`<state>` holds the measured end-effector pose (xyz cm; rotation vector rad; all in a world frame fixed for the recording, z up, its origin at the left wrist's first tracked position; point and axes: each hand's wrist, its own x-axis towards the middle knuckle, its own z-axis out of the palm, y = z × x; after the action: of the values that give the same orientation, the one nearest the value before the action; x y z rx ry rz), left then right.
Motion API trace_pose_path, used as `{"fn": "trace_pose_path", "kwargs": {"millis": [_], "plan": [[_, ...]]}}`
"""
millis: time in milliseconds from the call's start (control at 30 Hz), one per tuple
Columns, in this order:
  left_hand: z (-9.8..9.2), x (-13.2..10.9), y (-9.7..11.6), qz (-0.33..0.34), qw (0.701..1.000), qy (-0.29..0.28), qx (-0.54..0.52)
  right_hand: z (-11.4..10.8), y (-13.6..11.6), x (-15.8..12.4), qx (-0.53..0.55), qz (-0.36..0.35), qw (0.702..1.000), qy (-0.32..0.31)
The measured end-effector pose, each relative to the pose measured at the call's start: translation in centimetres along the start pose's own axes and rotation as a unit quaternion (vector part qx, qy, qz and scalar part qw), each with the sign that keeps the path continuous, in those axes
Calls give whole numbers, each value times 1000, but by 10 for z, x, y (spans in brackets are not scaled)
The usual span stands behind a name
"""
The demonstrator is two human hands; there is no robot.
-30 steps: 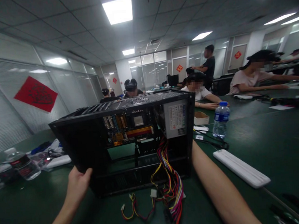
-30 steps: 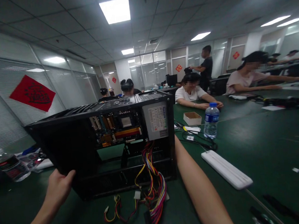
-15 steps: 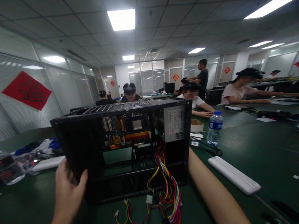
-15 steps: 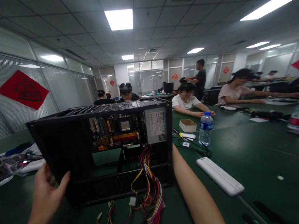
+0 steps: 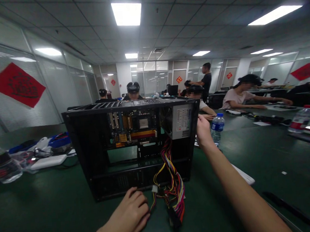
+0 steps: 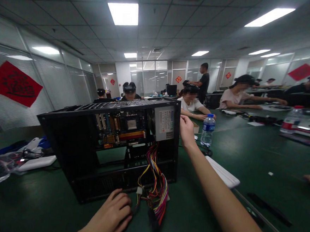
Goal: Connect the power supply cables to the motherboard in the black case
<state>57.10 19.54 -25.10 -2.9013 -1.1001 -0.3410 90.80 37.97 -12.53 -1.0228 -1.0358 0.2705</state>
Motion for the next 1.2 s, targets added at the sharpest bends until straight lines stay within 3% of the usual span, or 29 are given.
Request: {"fn": "trace_pose_path", "kwargs": {"millis": [100,200,267,333,467,600,667,767,867,1033,1133,1200], "plan": [[9,-12,4,45,997,67,-13,-15,-5,-12,49,-27,998,4],[7,-29,6,81,985,139,-62,-37,-11,-50,-6,-196,981,1],[1,-39,5,93,969,204,-108,-56,-11,-84,-62,-351,932,-75],[-6,-47,2,79,949,270,-145,-71,-6,-119,-106,-460,860,-193],[-18,-54,-2,27,900,376,-219,-79,11,-167,-197,-494,767,-359],[-20,-56,0,-90,823,464,-314,-68,24,-177,-273,-523,701,-402],[-21,-57,-1,-106,811,465,-340,-65,29,-178,-291,-531,680,-413],[-21,-58,-6,-44,872,388,-297,-65,36,-181,-295,-520,675,-432],[-19,-55,-10,-16,923,302,-238,-66,42,-186,-286,-471,707,-443],[-10,-46,-11,-74,943,222,-236,-70,42,-186,-224,-424,777,-408],[-9,-46,-12,-96,943,212,-239,-75,38,-183,-203,-424,789,-396],[-9,-48,-11,-99,942,210,-243,-77,36,-183,-213,-427,778,-410]]}}
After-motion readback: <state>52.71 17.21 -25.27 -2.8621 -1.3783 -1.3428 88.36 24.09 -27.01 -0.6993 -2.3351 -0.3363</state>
